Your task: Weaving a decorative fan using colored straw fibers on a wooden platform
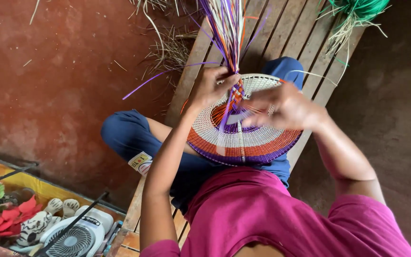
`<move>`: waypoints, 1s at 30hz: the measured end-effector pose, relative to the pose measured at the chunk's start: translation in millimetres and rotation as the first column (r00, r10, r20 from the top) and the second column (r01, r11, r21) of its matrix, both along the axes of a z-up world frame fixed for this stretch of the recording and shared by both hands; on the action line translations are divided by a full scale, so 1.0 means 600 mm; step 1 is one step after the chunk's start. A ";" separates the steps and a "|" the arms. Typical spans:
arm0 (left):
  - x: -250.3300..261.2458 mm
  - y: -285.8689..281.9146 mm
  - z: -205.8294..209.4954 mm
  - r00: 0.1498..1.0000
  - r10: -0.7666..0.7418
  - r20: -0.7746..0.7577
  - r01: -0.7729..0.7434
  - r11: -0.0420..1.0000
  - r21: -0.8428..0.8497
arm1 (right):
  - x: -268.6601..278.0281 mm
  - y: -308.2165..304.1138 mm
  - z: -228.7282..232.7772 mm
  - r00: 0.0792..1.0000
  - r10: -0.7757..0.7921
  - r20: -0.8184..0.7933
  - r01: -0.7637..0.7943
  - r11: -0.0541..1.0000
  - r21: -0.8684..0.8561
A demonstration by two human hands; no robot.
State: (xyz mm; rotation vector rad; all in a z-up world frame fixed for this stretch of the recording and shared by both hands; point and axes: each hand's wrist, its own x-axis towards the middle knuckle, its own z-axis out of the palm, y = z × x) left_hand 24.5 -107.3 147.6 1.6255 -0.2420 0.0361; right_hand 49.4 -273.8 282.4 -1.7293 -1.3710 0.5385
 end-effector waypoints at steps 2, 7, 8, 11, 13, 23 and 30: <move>0.003 -0.002 -0.010 0.998 -0.054 0.016 0.054 0.999 -0.002 | 0.028 -0.008 -0.013 0.983 -0.181 -0.035 0.183 0.981 0.061; 0.005 -0.009 0.025 0.997 -0.064 0.049 0.055 0.983 0.176 | 0.082 -0.020 -0.062 0.925 -0.372 0.076 0.358 0.921 0.152; 0.005 -0.011 0.023 0.996 -0.070 0.050 0.060 0.983 0.175 | 0.085 -0.019 -0.063 0.923 -0.377 0.078 0.363 0.919 0.152; 0.003 -0.015 0.021 0.992 -0.061 0.109 0.033 0.970 0.241 | 0.092 -0.012 -0.072 0.931 -0.356 0.081 0.342 0.928 0.151; 0.000 -0.015 0.025 0.992 -0.032 0.122 -0.010 0.946 0.324 | 0.094 -0.006 -0.081 0.921 -0.355 0.157 0.338 0.933 0.126; -0.005 -0.017 0.027 0.987 0.026 0.159 -0.092 0.900 0.426 | 0.094 0.006 -0.104 0.927 -0.328 0.180 0.304 0.941 0.150; -0.006 -0.014 0.028 0.998 -0.002 0.065 -0.016 0.957 0.288 | 0.094 -0.021 -0.121 0.924 -0.355 -0.142 0.366 0.929 0.054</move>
